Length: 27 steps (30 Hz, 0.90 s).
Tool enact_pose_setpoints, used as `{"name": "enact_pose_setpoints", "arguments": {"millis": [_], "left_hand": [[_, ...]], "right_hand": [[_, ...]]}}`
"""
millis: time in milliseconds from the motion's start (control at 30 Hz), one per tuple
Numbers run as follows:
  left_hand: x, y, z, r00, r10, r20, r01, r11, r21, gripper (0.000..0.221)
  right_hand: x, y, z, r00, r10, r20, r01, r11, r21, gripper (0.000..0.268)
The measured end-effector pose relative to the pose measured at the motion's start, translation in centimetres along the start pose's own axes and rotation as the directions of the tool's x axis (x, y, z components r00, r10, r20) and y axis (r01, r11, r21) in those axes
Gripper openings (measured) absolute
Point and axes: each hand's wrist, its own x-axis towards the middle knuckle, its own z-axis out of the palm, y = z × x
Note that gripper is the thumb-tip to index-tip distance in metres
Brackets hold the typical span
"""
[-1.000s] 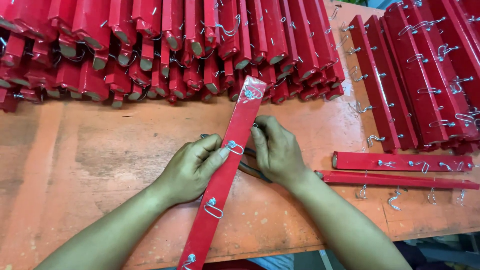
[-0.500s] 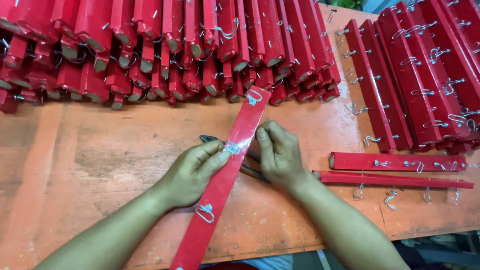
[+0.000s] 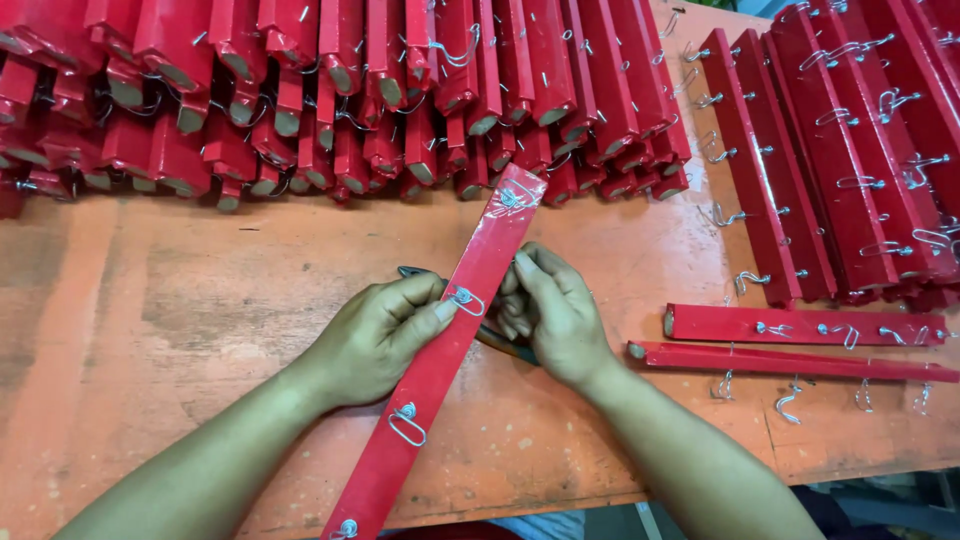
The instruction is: Adjusting metal hooks on red wooden bars using pliers
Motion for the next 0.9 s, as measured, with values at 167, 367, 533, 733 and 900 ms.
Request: {"name": "enact_pose_setpoints", "arguments": {"millis": [167, 367, 533, 733, 900], "left_hand": [[0.0, -0.4, 0.0, 1.000, -0.018, -0.003, 0.018, 0.999, 0.036, 0.029], [0.2, 0.5, -0.6, 1.000, -0.007, 0.019, 0.006, 1.000, 0.027, 0.030], [0.5, 0.5, -0.9, 1.000, 0.016, 0.015, -0.015, 0.998, -0.068, 0.032], [0.0, -0.8, 0.1, 0.999, -0.013, 0.038, 0.023, 0.961, -0.277, 0.033], [0.1, -0.6, 0.1, 1.000, 0.007, 0.030, -0.001, 0.978, -0.209, 0.031]], "right_hand": [[-0.4, -1.7, 1.3, 0.965, 0.262, -0.014, -0.244, 0.916, 0.319, 0.023], [-0.1, -1.2, -0.4, 0.992, -0.124, 0.022, 0.123, 0.913, -0.390, 0.023], [1.1, -0.9, -2.0, 0.849, -0.442, 0.291, 0.466, 0.364, -0.806, 0.013], [1.9, -1.4, -3.0, 0.654, -0.544, 0.526, 0.615, -0.022, -0.788, 0.016], [0.8, -1.5, -1.0, 0.849, -0.470, 0.241, 0.479, 0.493, -0.726, 0.024]]}}
